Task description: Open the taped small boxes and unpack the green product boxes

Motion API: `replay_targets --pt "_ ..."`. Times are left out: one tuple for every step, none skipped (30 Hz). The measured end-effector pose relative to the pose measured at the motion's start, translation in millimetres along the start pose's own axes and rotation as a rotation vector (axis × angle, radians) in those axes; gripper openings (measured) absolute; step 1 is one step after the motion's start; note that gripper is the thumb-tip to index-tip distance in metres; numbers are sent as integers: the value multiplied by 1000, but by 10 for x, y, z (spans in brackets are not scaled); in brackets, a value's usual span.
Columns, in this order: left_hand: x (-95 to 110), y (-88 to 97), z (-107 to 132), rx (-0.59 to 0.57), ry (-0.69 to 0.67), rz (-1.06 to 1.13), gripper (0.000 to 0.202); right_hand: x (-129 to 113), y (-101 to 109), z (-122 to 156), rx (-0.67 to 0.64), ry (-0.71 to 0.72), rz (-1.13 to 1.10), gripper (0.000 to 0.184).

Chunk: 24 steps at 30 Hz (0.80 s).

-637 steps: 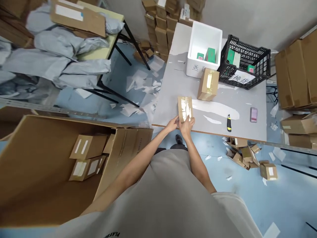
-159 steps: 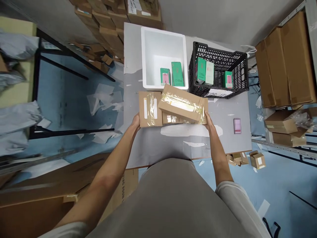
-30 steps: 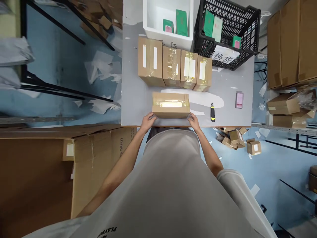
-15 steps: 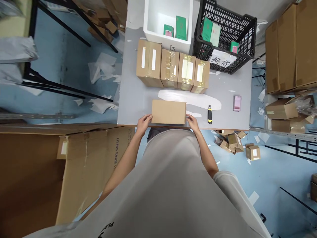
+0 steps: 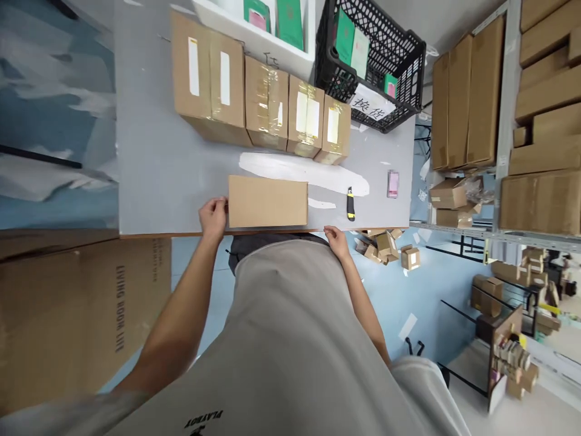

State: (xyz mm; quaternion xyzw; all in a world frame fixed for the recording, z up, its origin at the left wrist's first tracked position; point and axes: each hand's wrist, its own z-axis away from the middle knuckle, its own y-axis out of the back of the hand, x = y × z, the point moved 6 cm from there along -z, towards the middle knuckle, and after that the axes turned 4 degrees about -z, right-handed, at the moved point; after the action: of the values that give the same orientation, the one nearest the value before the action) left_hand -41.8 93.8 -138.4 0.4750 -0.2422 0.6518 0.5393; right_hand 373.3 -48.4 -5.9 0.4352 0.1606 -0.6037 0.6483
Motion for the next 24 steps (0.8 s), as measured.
replay_targets --pt "6 -20 -47 33 8 20 40 -20 39 55 -11 11 41 27" --pt "6 -33 -88 66 31 50 37 -46 56 86 -31 26 87 27" --pt "-1 -40 -118 92 61 86 35 -76 51 89 -59 46 136 28" --pt "-15 -44 -132 106 93 124 33 -110 23 61 -91 70 183 29" --pt "-38 -38 -126 116 125 159 31 -143 -22 5 -120 91 226 31" --pt "-68 -20 -97 125 152 185 29 -169 -82 -75 -143 105 259 33" --pt "-99 10 -42 134 172 202 27 -189 -153 -173 -161 110 283 34" --pt "-128 46 34 135 182 209 24 -201 -231 -277 -175 107 301 36" --pt "-153 87 128 132 187 208 22 -204 -314 -379 -190 99 311 37" --pt "-171 130 234 122 189 202 20 -203 -397 -470 -207 88 314 39" --pt "-176 170 343 104 180 182 20 -199 -477 -543 -225 79 310 41" --pt "-168 209 448 83 164 155 21 -196 -549 -597 -244 76 300 43" --pt "-146 239 543 54 143 122 24 -193 -611 -631 -260 76 287 45" --pt "-114 266 624 28 119 83 26 -191 -660 -648 -271 80 271 46" --pt "-73 289 689 5 95 45 30 -192 -695 -652 -278 87 253 45" --pt "-27 306 739 -19 74 17 33 -193 -718 -645 -281 94 232 44" --pt "22 319 775 -40 56 4 37 -198 -730 -630 -282 103 212 43" --pt "72 332 800 -60 41 3 41 -209 -731 -611 -278 115 191 44" --pt "122 347 817 -76 30 11 45 -229 -721 -588 -271 130 167 46" --pt "172 367 826 -86 22 19 49 -261 -703 -562 -261 150 140 51" --pt "224 393 830 -87 13 17 51 -306 -676 -537 -247 174 108 56" --pt "281 425 829 -81 -4 3 52 -364 -641 -513 -227 203 72 61" --pt "343 457 823 -72 -29 -23 52 -432 -598 -493 -201 234 36 66" --pt "409 486 814 -63 -60 -50 52 -507 -551 -480 -169 266 5 69"
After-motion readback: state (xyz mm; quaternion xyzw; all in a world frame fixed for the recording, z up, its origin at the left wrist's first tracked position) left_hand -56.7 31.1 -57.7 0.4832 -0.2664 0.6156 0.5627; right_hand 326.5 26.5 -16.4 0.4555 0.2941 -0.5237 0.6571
